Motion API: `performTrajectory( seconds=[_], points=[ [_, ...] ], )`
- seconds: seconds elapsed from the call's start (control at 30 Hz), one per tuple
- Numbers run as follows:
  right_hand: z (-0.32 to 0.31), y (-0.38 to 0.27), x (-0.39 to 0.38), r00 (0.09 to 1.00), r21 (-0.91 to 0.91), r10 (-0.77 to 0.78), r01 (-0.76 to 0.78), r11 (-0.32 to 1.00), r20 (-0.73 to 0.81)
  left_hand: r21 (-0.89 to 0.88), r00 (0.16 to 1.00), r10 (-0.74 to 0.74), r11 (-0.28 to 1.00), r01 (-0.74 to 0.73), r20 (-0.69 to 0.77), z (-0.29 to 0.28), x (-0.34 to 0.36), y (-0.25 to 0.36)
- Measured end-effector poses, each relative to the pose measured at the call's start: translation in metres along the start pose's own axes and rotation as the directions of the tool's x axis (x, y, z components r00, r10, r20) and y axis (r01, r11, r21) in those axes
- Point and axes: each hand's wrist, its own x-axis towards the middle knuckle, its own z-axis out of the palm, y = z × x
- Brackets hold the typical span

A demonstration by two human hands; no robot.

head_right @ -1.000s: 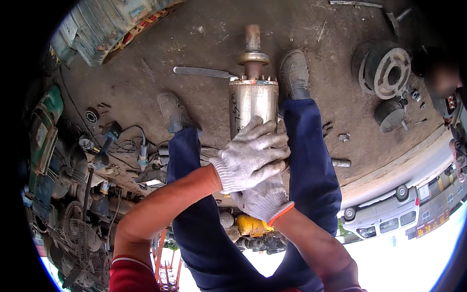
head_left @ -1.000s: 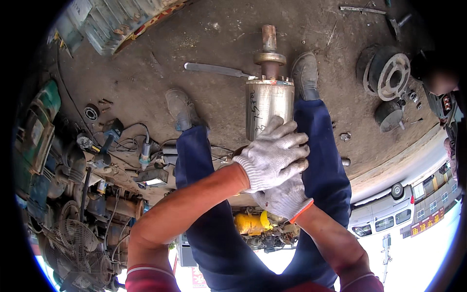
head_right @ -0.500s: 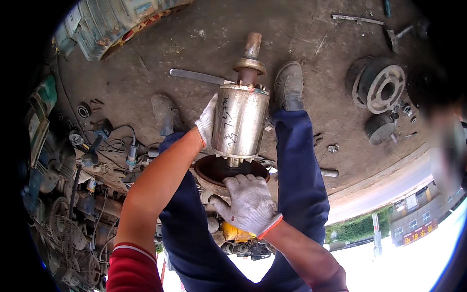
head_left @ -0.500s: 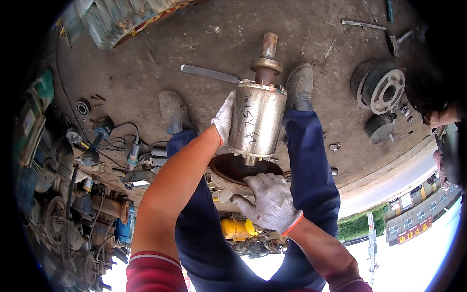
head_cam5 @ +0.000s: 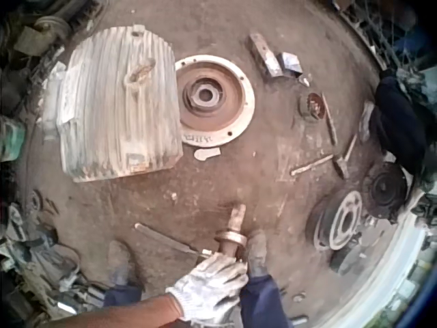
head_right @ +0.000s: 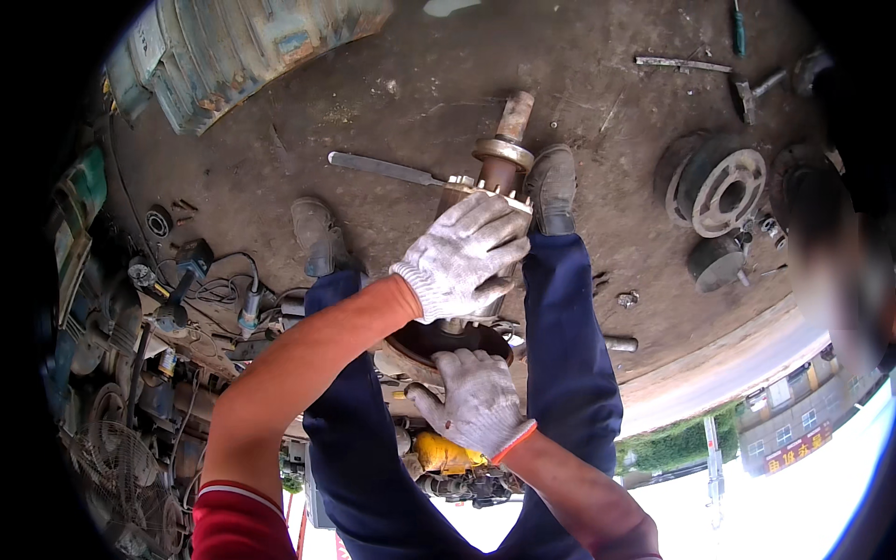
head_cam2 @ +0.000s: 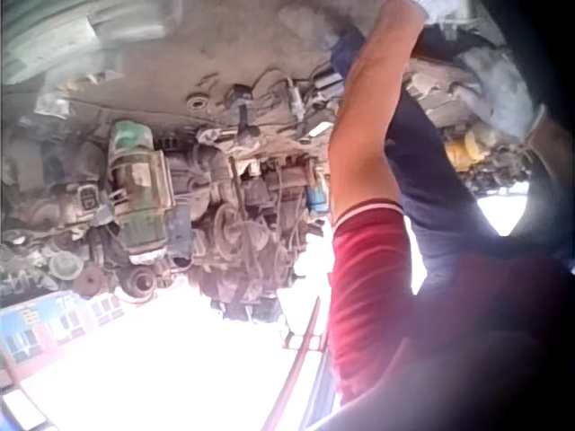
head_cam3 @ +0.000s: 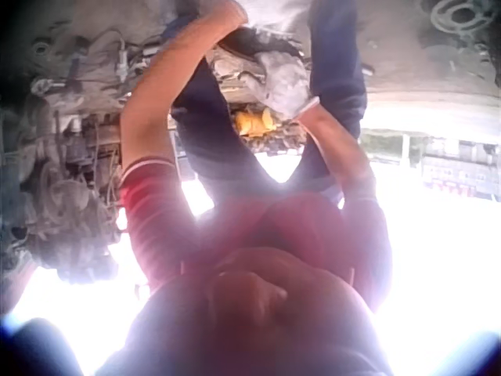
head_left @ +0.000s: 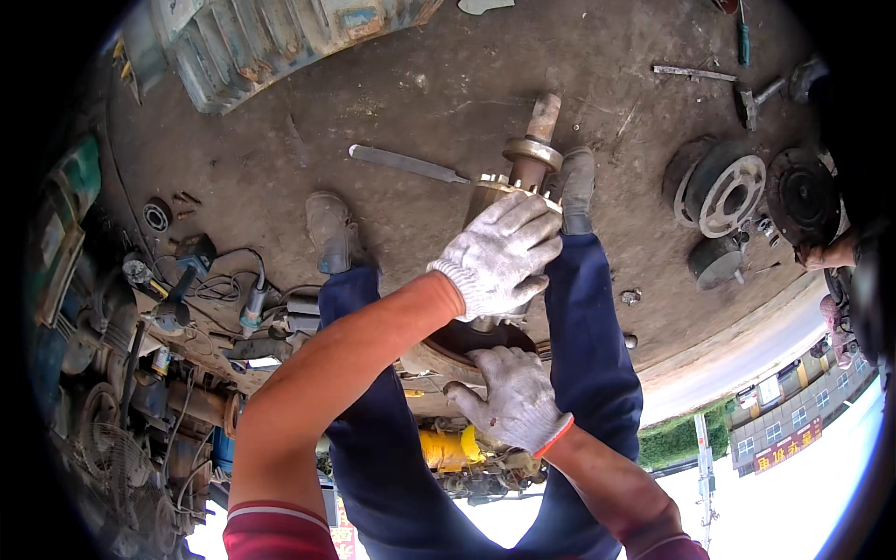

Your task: The person attaches a fan blade to a motor shaft and secures it with a nut. They then wipe a wrench with a white cloth and place it in a tool tray. Finally, they sort through various tools and parts in the tray.

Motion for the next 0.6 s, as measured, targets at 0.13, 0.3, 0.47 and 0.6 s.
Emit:
performTrajectory(
  seconds=[0.13,0.3,0.47,0.6],
  points=[
    [-0.001,-0.001,-0.003,1.0,0.005,-0.008,0.008,1.0,-0.012,-0.261,0.709,-0.705,0.687,0.678,-0.014,0.006,-0.011,-0.039],
    [0.0,-0.001,0.001,0.998,0.027,-0.003,0.005,1.0,-0.064,-0.189,0.184,-0.722,0.076,0.979,0.667,-0.01,-0.131,-0.064],
    [-0.011,-0.014,0.003,0.992,0.034,-0.009,0.014,0.999,-0.125,-0.686,0.03,-0.765,-0.56,0.464,0.644,0.051,-0.265,0.016],
    [-0.02,-0.026,0.003,0.99,0.093,0.106,-0.097,0.991,-0.089,-0.751,0.238,-0.712,-0.63,0.198,0.66,0.006,-0.212,0.137]
  ],
)
